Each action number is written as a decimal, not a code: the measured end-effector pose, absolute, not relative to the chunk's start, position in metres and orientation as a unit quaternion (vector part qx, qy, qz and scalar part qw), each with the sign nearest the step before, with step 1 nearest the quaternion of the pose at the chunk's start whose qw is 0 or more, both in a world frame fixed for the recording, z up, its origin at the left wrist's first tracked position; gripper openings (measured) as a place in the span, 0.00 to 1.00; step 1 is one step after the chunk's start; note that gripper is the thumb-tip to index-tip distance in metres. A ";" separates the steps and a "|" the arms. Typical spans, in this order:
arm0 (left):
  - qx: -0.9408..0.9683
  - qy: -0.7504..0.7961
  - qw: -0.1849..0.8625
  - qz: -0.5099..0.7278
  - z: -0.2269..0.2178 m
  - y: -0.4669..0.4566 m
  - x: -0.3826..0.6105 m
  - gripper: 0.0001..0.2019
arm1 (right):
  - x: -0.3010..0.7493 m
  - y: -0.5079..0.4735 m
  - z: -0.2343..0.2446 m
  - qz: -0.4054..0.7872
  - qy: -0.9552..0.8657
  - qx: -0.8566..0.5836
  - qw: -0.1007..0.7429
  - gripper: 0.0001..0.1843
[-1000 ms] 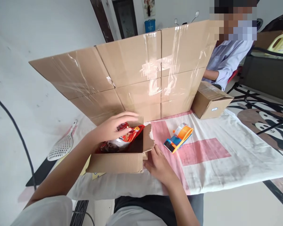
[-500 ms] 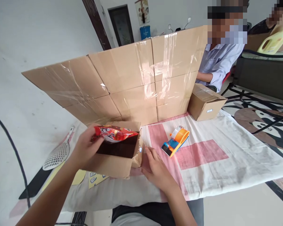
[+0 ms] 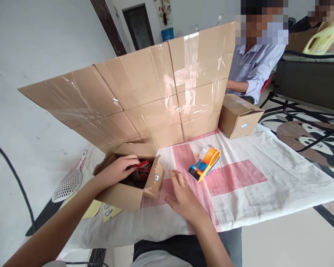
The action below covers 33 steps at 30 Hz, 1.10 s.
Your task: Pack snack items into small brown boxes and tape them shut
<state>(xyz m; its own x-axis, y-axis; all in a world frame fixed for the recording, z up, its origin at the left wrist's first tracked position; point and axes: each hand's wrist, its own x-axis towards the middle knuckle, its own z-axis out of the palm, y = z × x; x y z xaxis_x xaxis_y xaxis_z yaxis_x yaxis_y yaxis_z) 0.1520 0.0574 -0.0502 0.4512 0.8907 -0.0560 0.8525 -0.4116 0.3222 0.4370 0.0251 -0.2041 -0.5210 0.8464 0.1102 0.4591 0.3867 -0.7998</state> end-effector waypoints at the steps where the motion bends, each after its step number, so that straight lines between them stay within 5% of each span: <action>1: 0.836 0.517 0.176 0.052 -0.054 0.059 0.151 0.15 | 0.437 0.025 -0.204 0.368 -0.791 -0.413 0.261 0.43; 5: 0.820 0.544 0.167 0.063 -0.051 0.045 0.130 0.19 | 0.437 0.024 -0.203 0.370 -0.789 -0.410 0.269 0.44; 10: 0.659 0.677 -0.067 0.319 -0.064 -0.003 0.075 0.21 | 0.440 0.023 -0.198 0.366 -0.791 -0.396 0.289 0.47; 15: 0.706 0.636 0.107 0.291 -0.120 -0.033 0.048 0.37 | 0.434 0.027 -0.183 0.365 -0.811 -0.323 0.323 0.47; 19: 0.775 0.557 0.144 0.263 -0.131 -0.045 0.065 0.53 | 0.426 0.040 -0.154 0.341 -0.837 -0.300 0.305 0.49; 25: 0.785 0.573 0.024 0.235 -0.121 -0.046 0.095 0.35 | 0.426 0.076 -0.120 0.390 -0.839 -0.260 0.275 0.28; 28: 0.773 0.558 -0.045 0.299 -0.125 -0.039 0.098 0.37 | 0.421 0.093 -0.124 0.393 -0.834 -0.237 0.307 0.19; 33: 0.735 0.550 -0.050 0.394 -0.135 -0.027 0.102 0.40 | 0.411 0.102 -0.150 0.355 -0.806 -0.221 0.419 0.19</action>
